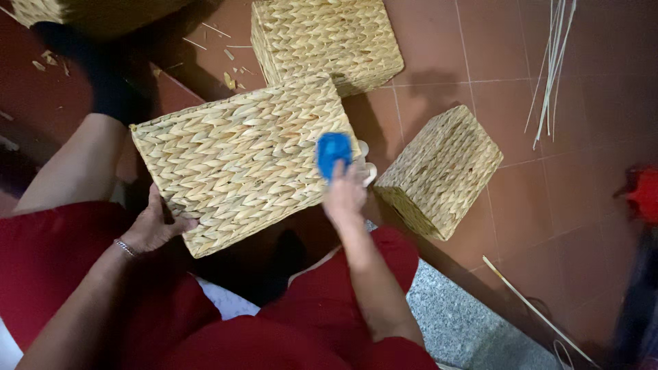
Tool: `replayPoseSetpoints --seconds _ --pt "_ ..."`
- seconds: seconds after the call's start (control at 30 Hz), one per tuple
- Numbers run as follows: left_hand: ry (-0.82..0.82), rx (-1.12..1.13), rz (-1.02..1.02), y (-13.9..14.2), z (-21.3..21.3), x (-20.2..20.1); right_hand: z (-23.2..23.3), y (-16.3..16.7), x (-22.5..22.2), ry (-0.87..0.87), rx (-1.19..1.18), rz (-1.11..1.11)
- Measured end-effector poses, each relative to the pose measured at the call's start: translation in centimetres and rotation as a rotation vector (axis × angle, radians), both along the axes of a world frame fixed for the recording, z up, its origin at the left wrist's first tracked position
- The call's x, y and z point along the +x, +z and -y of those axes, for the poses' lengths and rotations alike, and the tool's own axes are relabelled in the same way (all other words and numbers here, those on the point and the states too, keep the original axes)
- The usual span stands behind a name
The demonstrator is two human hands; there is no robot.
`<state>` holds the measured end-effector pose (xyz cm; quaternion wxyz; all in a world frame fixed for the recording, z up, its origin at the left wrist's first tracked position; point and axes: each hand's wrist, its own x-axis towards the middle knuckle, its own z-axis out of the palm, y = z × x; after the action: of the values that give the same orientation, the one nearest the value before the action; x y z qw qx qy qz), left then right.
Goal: The person wipes the exterior and interior surfaces of a rectangular woven basket using a blue cloth. They rotate the basket to clean all sides and the inside, then place it back among other similar baskets on the floor.
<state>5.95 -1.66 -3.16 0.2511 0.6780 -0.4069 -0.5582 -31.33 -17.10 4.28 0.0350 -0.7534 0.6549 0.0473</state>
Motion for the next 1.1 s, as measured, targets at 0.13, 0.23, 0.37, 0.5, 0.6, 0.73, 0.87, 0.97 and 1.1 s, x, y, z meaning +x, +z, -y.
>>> replayPoseSetpoints --seconds 0.13,0.23,0.37,0.5,0.6,0.73,0.87,0.97,1.1 --pt "-0.004 0.021 0.043 -0.3 -0.1 0.3 -7.3 0.3 6.0 0.405 0.002 0.146" --pt "-0.026 -0.054 0.082 -0.5 -0.4 0.3 -12.6 1.3 9.3 0.691 0.149 0.247" --pt "0.037 -0.107 -0.055 -0.8 -0.5 0.2 -13.4 1.3 9.3 0.791 0.226 0.326" --pt "0.034 -0.052 -0.016 -0.5 -0.5 0.2 -8.4 0.2 5.1 0.617 0.025 0.293" --pt "0.022 -0.006 0.027 0.1 -0.4 0.2 -3.2 0.3 1.4 0.435 -0.043 0.104" --pt "-0.013 0.073 0.108 0.3 -0.1 0.3 2.8 1.6 -2.7 0.227 0.057 -0.090" --pt "0.042 0.064 0.087 -0.3 0.1 0.8 7.0 0.9 -5.4 0.026 -0.046 0.164" --pt "0.198 0.023 0.010 -1.0 0.9 1.4 10.4 -1.8 -5.7 -0.057 -0.092 0.639" --pt "0.352 -0.162 -0.099 -1.6 3.7 1.9 14.5 -4.6 -5.6 -0.164 0.060 1.122"
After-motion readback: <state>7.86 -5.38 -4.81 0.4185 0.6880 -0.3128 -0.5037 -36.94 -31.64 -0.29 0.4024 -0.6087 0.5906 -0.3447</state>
